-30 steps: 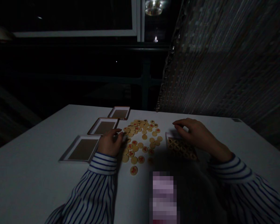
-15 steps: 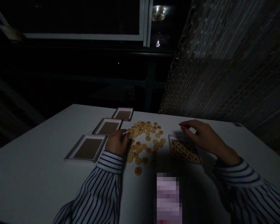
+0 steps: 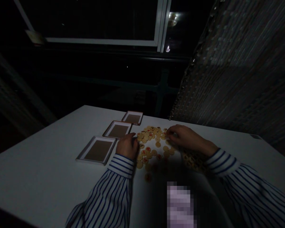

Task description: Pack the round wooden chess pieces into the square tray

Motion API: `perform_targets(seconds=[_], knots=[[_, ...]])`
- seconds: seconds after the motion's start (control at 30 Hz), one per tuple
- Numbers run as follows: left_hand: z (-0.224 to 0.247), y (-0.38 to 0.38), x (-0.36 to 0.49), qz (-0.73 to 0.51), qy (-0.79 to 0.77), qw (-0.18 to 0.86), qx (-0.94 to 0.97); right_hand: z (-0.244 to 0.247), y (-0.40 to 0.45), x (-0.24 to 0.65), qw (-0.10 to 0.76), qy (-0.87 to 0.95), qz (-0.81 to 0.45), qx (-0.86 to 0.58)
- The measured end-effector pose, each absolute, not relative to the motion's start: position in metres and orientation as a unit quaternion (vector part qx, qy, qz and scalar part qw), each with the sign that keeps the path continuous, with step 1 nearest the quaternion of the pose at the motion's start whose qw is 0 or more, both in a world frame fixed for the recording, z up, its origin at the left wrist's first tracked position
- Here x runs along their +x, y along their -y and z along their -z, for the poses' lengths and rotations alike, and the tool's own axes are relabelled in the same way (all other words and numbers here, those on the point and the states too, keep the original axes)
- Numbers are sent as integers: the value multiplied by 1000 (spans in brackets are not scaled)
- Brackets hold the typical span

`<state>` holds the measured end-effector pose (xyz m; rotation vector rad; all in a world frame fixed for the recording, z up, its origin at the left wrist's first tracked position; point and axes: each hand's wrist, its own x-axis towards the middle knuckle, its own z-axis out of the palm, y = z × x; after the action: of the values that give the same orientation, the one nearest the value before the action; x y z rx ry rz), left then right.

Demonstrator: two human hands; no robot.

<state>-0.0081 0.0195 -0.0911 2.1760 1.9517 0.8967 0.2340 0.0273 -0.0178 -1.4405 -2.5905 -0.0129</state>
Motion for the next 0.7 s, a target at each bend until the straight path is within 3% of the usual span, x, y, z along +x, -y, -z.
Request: perform_targets(seconds=[0.2,0.7], knots=[[94,-20,-3,-286,-641,42,711,30,-52,199,31,896,14,-442],[90,-23,-11,-322,-657,77,677,44,-72,153,-8,906,28,-423]])
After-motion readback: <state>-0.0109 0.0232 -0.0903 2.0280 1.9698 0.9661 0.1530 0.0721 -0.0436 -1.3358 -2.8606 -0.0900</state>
